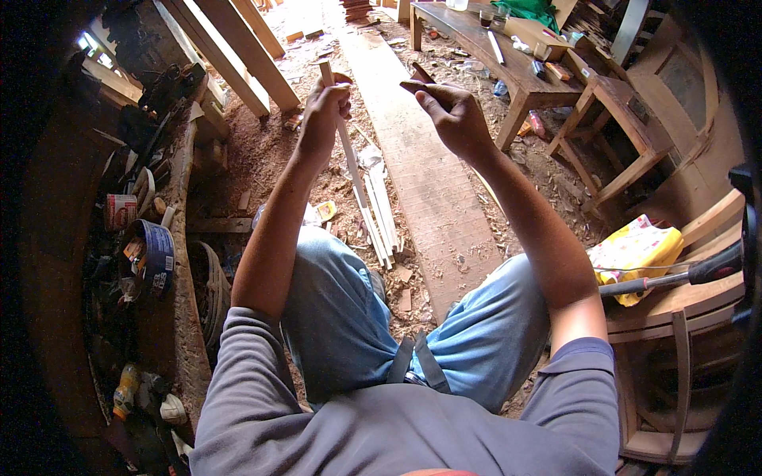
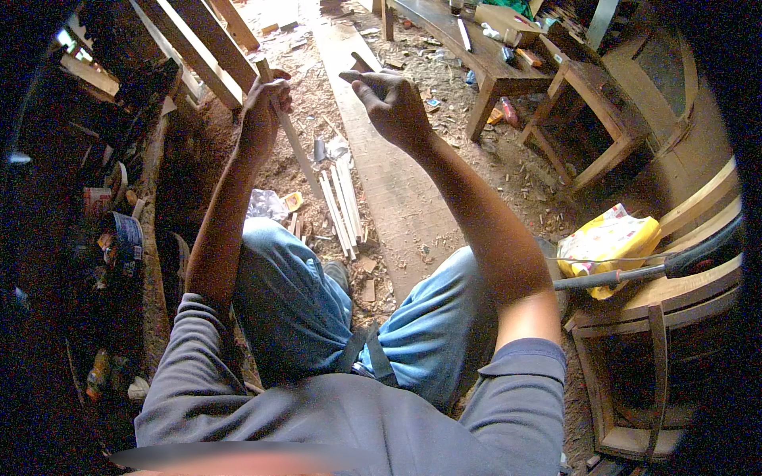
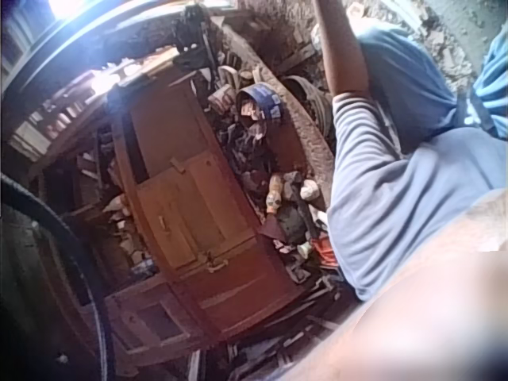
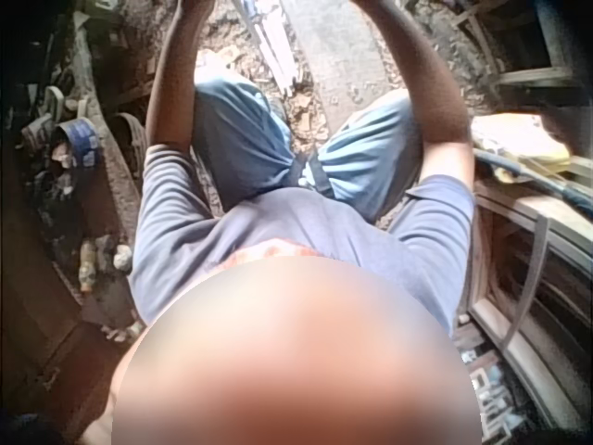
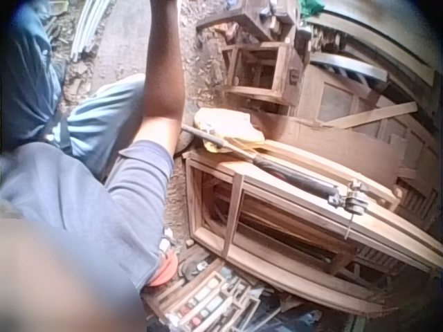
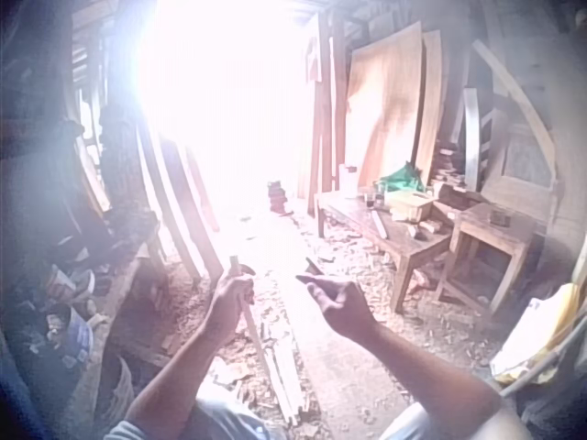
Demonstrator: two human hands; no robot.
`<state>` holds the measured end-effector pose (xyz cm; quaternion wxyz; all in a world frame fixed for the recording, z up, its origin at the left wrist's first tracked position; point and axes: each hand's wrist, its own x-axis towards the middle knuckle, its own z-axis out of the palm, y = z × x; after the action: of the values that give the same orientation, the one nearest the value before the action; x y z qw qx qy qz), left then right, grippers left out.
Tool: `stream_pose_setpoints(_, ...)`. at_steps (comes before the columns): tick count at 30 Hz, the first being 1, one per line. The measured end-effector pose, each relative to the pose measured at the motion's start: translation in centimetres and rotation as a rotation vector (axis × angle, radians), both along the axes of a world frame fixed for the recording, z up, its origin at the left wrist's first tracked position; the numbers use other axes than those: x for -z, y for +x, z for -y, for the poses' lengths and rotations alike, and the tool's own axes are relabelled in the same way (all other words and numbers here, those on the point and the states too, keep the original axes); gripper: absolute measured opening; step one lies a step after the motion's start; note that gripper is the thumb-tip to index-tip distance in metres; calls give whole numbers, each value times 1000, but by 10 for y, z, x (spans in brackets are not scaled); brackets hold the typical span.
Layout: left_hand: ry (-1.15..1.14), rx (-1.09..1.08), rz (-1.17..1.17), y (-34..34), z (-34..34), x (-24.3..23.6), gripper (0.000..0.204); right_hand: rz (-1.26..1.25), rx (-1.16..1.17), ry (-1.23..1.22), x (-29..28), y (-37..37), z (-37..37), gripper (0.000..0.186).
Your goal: The person sits on the floor and uses a small knife to shave and shape thin wooden sticks. They hold each stick with one hand and carefully pare the edges with the other, then place the finished pieces on a pile nearby.
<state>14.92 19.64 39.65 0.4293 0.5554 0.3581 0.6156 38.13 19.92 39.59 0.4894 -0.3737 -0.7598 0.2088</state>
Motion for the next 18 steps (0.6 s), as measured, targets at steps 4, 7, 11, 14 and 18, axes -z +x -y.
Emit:
stream_pose_setpoints(4,-28,80,145,-4,-5,1,27,11,21,47,1,-3,0,27)
stream_pose_setpoints(7,0,-26,-27,2,-2,1,27,-40,-21,15,5,-6,-2,26)
stream_pose_setpoints(11,140,-104,-391,8,6,-2,27,-33,-22,30,7,-6,-4,26)
stream_pose_setpoints(14,165,-154,-541,10,9,-4,23,-40,-18,53,5,-7,-3,26)
stream_pose_setpoints(18,174,-70,-516,10,8,0,27,-115,-59,218,-1,-12,-1,26)
